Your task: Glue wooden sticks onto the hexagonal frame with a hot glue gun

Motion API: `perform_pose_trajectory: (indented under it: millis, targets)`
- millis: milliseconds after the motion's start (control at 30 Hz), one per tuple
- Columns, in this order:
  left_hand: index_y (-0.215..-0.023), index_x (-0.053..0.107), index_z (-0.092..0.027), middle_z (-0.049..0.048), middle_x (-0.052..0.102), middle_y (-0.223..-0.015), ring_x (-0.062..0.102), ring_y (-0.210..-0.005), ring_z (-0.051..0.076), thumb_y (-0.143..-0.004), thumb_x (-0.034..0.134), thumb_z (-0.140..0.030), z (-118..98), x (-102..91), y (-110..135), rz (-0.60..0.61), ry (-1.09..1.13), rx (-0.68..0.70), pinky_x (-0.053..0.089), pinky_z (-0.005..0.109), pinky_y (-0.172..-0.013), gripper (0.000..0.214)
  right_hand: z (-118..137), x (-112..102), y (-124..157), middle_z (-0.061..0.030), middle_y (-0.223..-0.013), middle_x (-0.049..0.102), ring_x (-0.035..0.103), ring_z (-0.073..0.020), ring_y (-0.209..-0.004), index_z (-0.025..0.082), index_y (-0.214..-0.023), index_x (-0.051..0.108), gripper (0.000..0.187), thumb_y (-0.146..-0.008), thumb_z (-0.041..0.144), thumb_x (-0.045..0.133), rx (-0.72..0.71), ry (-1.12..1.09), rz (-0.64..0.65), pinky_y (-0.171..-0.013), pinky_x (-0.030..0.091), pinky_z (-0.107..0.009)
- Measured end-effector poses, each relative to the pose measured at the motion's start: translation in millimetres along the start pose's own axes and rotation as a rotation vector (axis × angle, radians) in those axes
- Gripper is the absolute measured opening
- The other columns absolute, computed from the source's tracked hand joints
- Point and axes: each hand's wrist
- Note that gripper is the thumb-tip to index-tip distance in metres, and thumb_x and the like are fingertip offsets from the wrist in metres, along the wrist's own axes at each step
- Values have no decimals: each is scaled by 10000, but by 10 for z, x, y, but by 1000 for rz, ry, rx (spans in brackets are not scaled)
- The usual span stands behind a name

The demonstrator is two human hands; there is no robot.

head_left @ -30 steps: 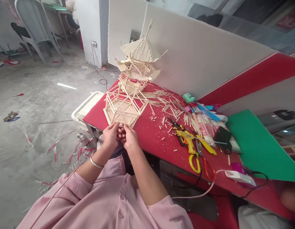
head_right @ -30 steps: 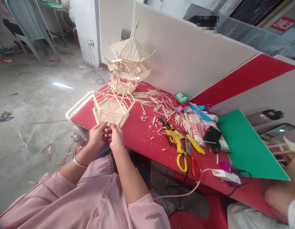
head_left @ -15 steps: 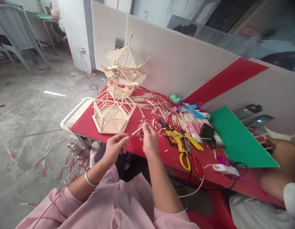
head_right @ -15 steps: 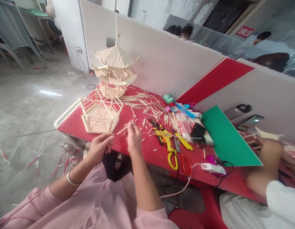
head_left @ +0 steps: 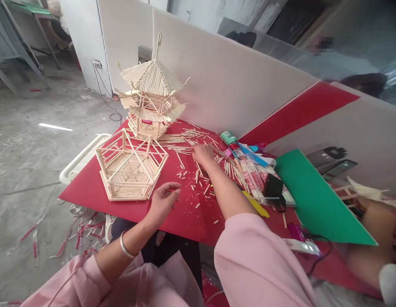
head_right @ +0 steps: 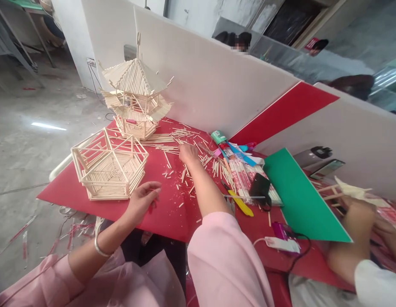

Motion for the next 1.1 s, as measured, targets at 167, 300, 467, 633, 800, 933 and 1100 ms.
perform_pose_trajectory:
  millis: [167, 300, 467, 633, 800, 933, 1100]
  targets:
    - [-853, 677, -143, -24, 581, -565, 475, -428, 76, -656, 760, -409, -3, -91, 29, -21, 20, -18, 334, 193, -384, 341, -6, 7, -288, -152, -1176, 712, 640, -281, -1125, 191, -1120, 733, 349, -856, 79, 535, -115, 49, 33, -959, 452, -379]
    - [-838, 691, -150, -19, 589, -576, 479, -441, 76, -666, 769, -403, -32, -107, 84, -12, 28, 4, 344, 196, -399, 316, -84, -108, -182, -203, -1139, 712, 647, -314, -1110, 133, -1054, 749, 296, -858, 84, 533, -128, 43, -10, -941, 459, -414]
    - [-789, 707, -141, -15, 580, -539, 496, -438, 78, -705, 780, -410, 49, -217, 327, 72, 40, 26, 373, 195, -414, 292, -2, -131, 790, -142, -949, 752, 702, -260, -865, 146, -1048, 736, 329, -952, 377, 523, -18, -361, -228, -748, 520, -354]
    - [-910, 700, -150, -44, 575, -514, 437, -372, 57, -668, 837, -433, 188, -504, 622, -72, 296, -11, 316, 172, -358, 397, 994, 257, 1958, -38, -693, 710, 599, -128, -541, 171, -890, 720, 366, -761, 512, 759, 107, -1615, -154, -466, 441, -220]
    - [-706, 662, -134, -61, 494, -438, 421, -368, 42, -611, 876, -440, 99, -819, 704, -233, 409, 59, 295, 152, -362, 385, 2072, 483, 2113, 20, -578, 621, 422, -59, -426, 168, -750, 709, 325, -742, 485, 776, 144, -2064, -100, -390, 319, -200]
    - [-623, 601, -143, -46, 534, -478, 409, -335, 45, -590, 877, -440, -7, -973, 612, -326, 436, 113, 263, 172, -324, 407, 2366, 419, 1935, 39, -510, 551, 456, -70, -404, 173, -635, 630, 343, -724, 466, 786, 85, -2251, 45, -362, 312, -198]
    - [-575, 578, -141, -27, 538, -460, 426, -321, 54, -605, 856, -419, -68, -1022, 500, -381, 423, 120, 232, 165, -302, 394, 2432, 409, 1817, 63, -482, 516, 451, -56, -367, 180, -603, 545, 384, -654, 440, 823, 211, -2362, 131, -327, 295, -174]
Point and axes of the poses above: each hand's wrist, its own y-axis away from the middle knuckle, its own x-axis out of the palm, z = x × y
